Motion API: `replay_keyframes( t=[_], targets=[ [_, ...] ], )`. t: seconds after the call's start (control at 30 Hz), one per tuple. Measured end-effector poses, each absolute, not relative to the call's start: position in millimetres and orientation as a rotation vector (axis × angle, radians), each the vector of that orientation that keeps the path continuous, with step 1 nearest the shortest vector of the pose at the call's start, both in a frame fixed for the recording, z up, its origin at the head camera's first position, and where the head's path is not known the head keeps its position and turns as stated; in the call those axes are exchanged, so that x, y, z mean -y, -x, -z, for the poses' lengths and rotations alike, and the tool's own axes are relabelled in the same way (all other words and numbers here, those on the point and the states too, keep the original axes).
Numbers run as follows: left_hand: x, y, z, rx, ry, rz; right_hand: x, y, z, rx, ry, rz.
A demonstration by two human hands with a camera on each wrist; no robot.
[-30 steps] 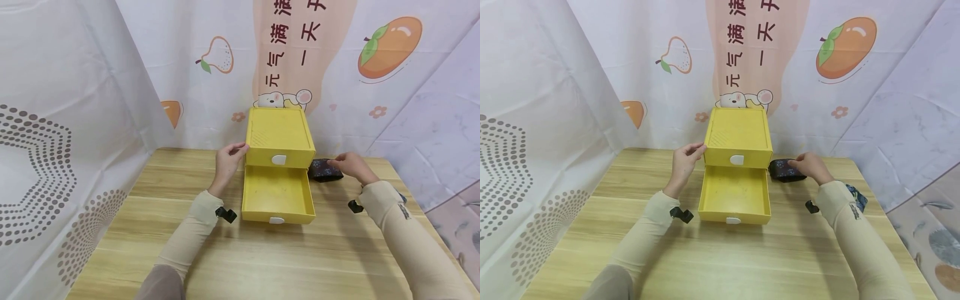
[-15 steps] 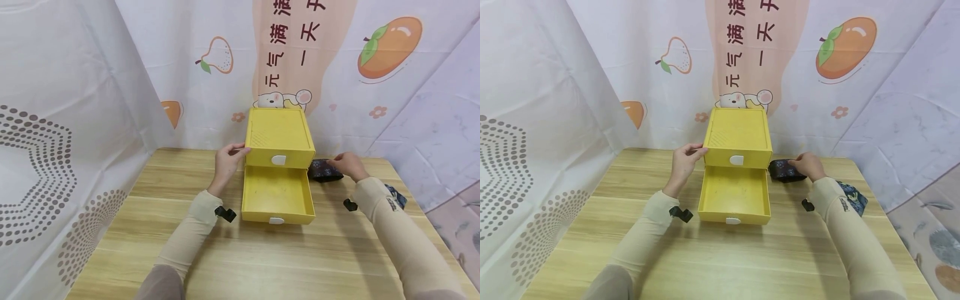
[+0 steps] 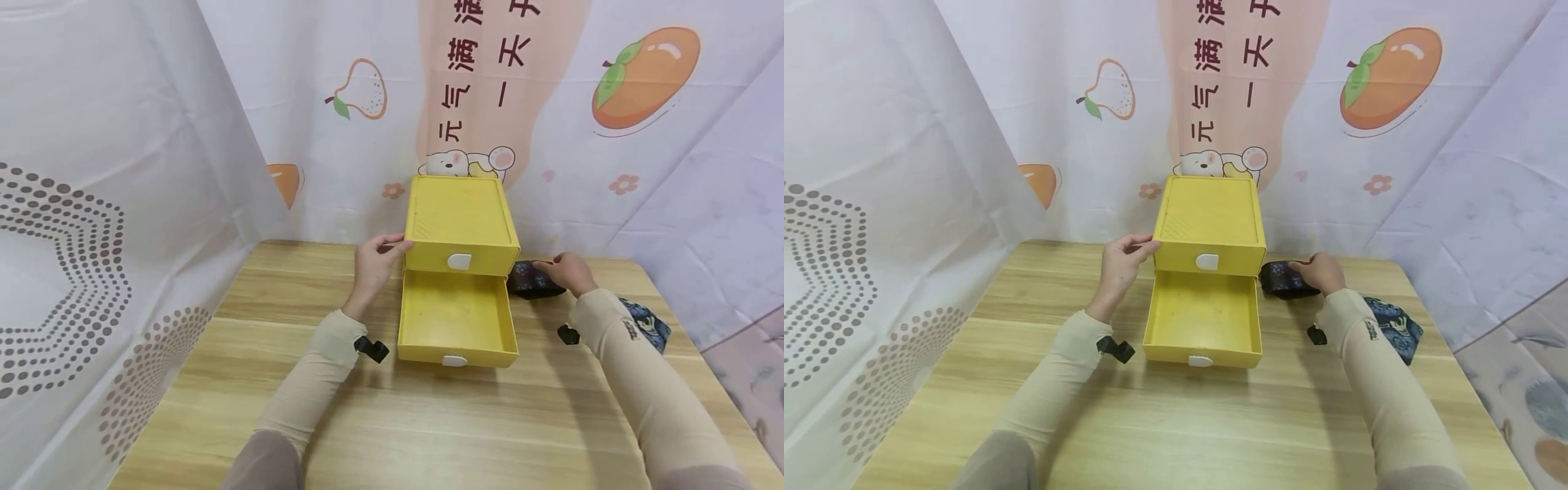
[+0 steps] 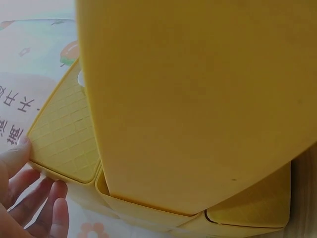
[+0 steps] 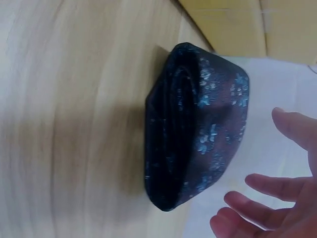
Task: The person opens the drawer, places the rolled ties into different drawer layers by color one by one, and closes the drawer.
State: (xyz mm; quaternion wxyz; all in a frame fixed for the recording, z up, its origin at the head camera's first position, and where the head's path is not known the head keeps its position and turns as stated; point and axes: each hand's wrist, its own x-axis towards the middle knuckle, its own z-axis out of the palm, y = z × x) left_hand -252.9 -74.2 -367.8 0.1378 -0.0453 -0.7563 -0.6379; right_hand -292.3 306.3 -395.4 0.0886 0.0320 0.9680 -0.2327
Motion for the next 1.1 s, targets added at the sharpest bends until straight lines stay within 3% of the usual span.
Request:
replay_keyframes(
  t=[0.23, 1.1],
  targets=[
    [72.5, 252.6, 367.8, 2.185, 0.116, 1.839, -311.4, 297.2, 407.0, -2.842, -0.222, 0.762],
    [71.3, 251.5, 368.0, 2.198, 0.14, 1.783, -311.5, 314.5, 432.2, -2.736, -0.259, 0.772]
  ],
)
